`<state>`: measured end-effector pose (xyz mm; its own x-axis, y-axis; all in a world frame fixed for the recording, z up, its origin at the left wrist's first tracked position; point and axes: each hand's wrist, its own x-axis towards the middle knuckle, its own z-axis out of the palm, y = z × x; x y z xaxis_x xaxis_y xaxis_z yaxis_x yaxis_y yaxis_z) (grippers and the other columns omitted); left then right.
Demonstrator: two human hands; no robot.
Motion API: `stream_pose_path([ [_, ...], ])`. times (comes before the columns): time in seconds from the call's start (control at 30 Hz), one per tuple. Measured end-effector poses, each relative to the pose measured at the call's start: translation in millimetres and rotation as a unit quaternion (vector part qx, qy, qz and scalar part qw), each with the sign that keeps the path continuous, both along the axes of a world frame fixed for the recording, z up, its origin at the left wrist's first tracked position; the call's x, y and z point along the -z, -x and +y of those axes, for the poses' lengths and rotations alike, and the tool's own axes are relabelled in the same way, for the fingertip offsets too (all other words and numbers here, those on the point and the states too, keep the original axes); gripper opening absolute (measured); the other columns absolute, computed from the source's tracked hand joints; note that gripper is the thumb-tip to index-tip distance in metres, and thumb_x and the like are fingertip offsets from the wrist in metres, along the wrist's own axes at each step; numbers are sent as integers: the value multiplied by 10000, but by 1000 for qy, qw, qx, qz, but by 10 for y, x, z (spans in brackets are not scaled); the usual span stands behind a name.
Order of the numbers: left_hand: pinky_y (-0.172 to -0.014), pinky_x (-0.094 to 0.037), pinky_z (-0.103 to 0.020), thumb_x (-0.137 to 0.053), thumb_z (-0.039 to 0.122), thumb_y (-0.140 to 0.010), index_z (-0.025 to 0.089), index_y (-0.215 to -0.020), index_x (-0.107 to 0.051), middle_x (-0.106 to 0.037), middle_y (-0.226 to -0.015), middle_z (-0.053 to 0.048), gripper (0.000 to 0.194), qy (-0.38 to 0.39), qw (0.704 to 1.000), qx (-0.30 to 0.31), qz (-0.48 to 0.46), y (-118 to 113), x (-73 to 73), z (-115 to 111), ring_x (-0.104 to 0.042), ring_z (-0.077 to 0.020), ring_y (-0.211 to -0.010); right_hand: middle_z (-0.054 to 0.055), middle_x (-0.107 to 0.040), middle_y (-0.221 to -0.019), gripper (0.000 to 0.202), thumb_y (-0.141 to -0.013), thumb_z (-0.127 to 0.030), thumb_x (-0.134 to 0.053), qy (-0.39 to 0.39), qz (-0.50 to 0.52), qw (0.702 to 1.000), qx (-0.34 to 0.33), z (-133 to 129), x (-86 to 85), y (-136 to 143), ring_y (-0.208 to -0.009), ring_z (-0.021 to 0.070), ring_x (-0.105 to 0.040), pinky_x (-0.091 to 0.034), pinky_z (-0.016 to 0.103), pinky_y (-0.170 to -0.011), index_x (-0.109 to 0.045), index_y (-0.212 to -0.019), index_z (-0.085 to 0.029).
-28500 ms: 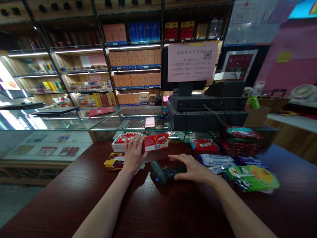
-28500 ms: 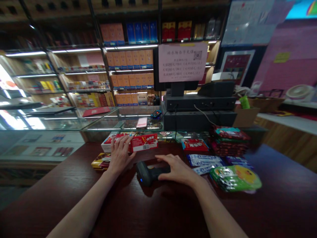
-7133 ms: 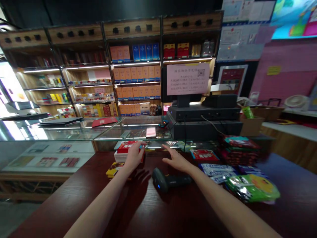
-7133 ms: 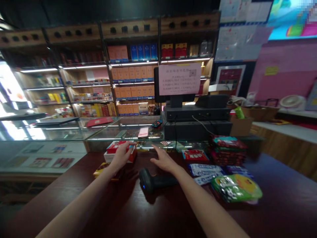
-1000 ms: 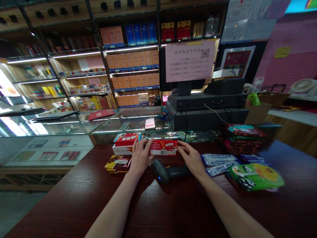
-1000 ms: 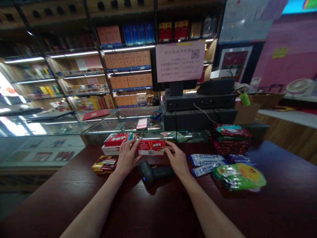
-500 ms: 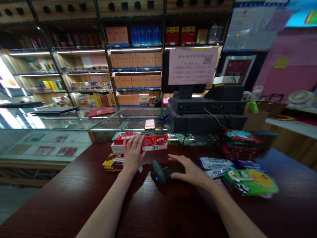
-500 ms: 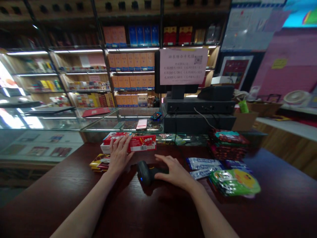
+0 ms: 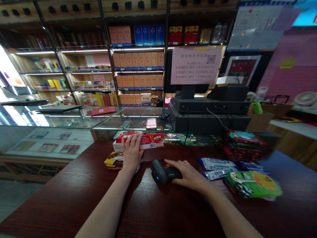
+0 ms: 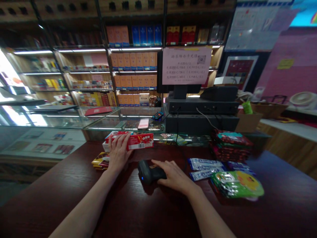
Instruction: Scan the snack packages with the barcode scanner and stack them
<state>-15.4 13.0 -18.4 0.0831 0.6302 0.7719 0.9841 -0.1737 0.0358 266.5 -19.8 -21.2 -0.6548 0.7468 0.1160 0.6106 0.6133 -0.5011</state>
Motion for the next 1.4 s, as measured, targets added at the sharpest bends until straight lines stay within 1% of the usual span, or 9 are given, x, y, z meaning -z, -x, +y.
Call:
stream_pose_path([
  [0.2,-1232,-98,-561,-668,226,-823,209,-1496,-385,-516,-1450,-101,729,7,1000,-9,-4,24,5,-5,-414,-315,-1348,20,-622,-1369,813,-787,-305,-694,-11,-7,1000,7,41,51,2,-1133,265,-582,-363,396,-977,-336,-1516,-350],
  [0.33,-1231,-86,-566,-659,233,-828,211,-1492,-388,-513,-1451,-101,718,13,1000,-10,-5,32,14,-4,-407,-318,-1353,20,-634,-1358,788,-836,-292,-637,-17,13,1000,0,33,58,6,-1138,259,-589,-365,413,-986,-281,-1535,-370],
  [0.4,-1231,-83,-566,-649,227,-830,214,-1489,-390,-516,-1447,-101,708,14,1000,-9,-8,29,14,-3,-404,-316,-1358,31,-640,-1351,789,-847,-293,-626,-25,30,999,3,26,47,1,-1158,262,-591,-368,423,-985,-261,-1542,-370],
  [0.53,-1229,-96,-564,-642,220,-829,209,-1482,-394,-522,-1442,-101,699,14,1000,-11,-15,11,-3,-13,-416,-311,-1345,57,-610,-1389,824,-843,-303,-638,-56,76,995,31,24,15,-18,-1206,268,-591,-379,430,-981,-225,-1553,-361],
  [0.7,-1230,-101,-556,-637,227,-837,201,-1480,-399,-523,-1442,-101,686,9,1000,-16,-12,-3,-11,-26,-421,-308,-1337,54,-594,-1410,819,-856,-322,-651,-81,111,990,38,-9,-59,-21,-1190,250,-606,-397,414,-984,-220,-1551,-366],
  [0.9,-1227,-99,-568,-627,230,-840,217,-1489,-388,-512,-1450,-108,691,15,1000,-13,-17,6,-6,-19,-410,-313,-1352,46,-619,-1383,793,-869,-333,-644,-69,82,993,45,-35,-127,-62,-1144,254,-618,-406,409,-955,-235,-1548,-359],
  [1.07,-1229,-86,-567,-626,220,-840,214,-1493,-384,-516,-1444,-106,697,11,1000,-10,-16,13,-1,-21,-408,-313,-1348,43,-618,-1385,794,-875,-325,-624,-75,89,992,48,-37,-167,-94,-1130,256,-614,-391,407,-956,-216,-1555,-353],
  [1.23,-1228,-87,-567,-632,222,-837,217,-1498,-375,-514,-1444,-108,709,11,1000,-11,-12,15,2,-24,-413,-315,-1343,31,-641,-1359,792,-863,-330,-642,-50,86,995,33,-74,-224,-95,-1091,251,-621,-383,402,-959,-245,-1547,-350],
  [1.4,-1223,-111,-563,-650,220,-824,218,-1480,-403,-524,-1438,-108,701,7,1000,-13,-16,15,2,-10,-421,-316,-1337,35,-640,-1358,789,-856,-321,-632,-40,76,996,35,-101,-273,-109,-1060,248,-621,-401,402,-943,-256,-1548,-354],
])
